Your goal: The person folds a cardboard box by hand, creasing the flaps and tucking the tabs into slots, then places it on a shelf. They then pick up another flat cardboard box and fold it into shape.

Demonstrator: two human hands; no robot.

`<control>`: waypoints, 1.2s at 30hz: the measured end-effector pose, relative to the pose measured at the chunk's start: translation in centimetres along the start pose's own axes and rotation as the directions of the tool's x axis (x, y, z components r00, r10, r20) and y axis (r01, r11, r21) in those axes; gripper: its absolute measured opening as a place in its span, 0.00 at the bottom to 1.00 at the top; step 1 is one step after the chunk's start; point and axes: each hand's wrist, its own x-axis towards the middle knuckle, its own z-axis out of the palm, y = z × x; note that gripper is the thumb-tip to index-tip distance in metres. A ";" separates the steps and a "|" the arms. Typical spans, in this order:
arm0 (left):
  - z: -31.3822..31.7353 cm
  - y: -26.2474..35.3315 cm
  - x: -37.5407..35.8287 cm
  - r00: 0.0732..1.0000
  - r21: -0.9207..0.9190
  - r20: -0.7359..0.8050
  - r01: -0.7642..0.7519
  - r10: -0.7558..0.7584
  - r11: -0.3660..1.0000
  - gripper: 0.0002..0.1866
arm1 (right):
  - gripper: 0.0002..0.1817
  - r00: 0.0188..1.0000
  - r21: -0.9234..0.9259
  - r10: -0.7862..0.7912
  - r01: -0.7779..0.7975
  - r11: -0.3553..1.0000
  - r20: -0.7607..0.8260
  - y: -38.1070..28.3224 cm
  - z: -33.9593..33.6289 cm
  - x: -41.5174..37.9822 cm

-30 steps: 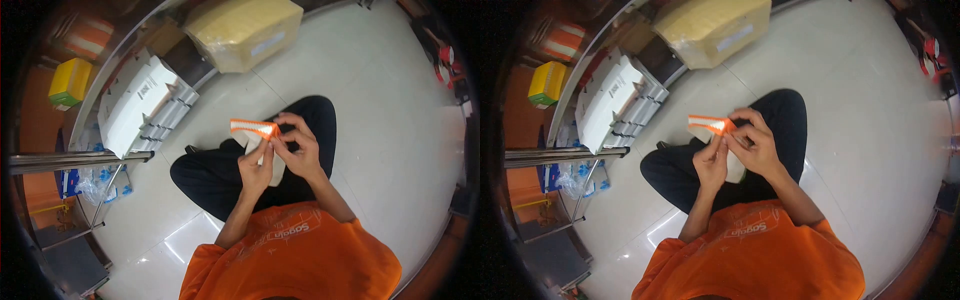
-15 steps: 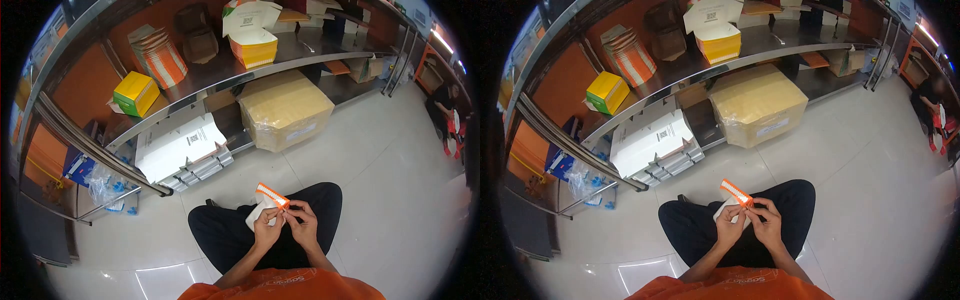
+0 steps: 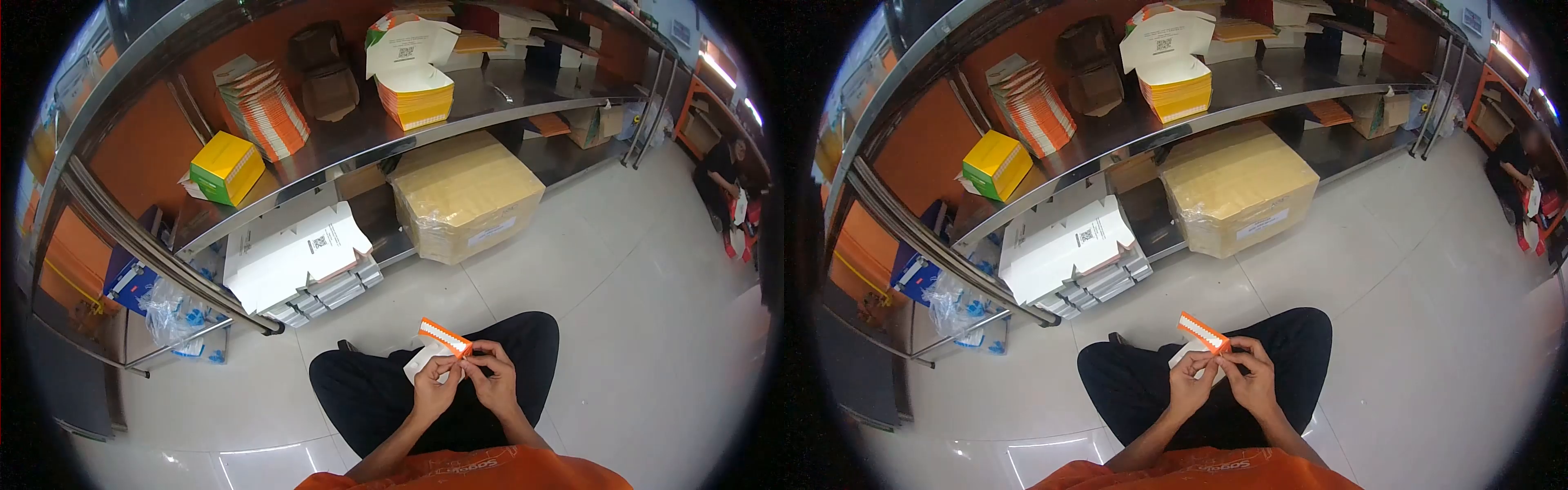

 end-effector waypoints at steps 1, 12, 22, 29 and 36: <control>-0.1 0.1 0.0 1.000 0.000 0.000 0.000 0.000 1.000 0.06 | 0.06 1.000 0.000 0.000 0.000 1.000 0.000 -0.2 0.0 0.0; 0.1 0.0 0.1 0.989 -0.167 -0.021 0.144 -0.149 0.975 0.11 | 0.06 0.992 0.006 0.124 -0.124 0.992 -0.008 -0.6 0.2 -0.1; 0.9 -0.8 0.1 0.981 -0.110 0.011 0.193 -0.193 0.975 0.10 | 0.04 0.994 -0.141 0.010 -0.025 0.990 -0.108 -1.5 -0.2 -0.1; 1.6 1.6 0.6 0.959 0.002 -0.052 0.278 -0.278 0.961 0.12 | 0.05 0.994 -0.140 0.001 -0.017 0.990 -0.113 -0.3 -0.5 -0.3; 1.1 -0.2 0.5 0.987 0.127 -0.068 0.155 -0.148 0.980 0.12 | 0.05 0.995 -0.144 -0.018 0.003 0.990 -0.103 0.0 -0.4 -0.2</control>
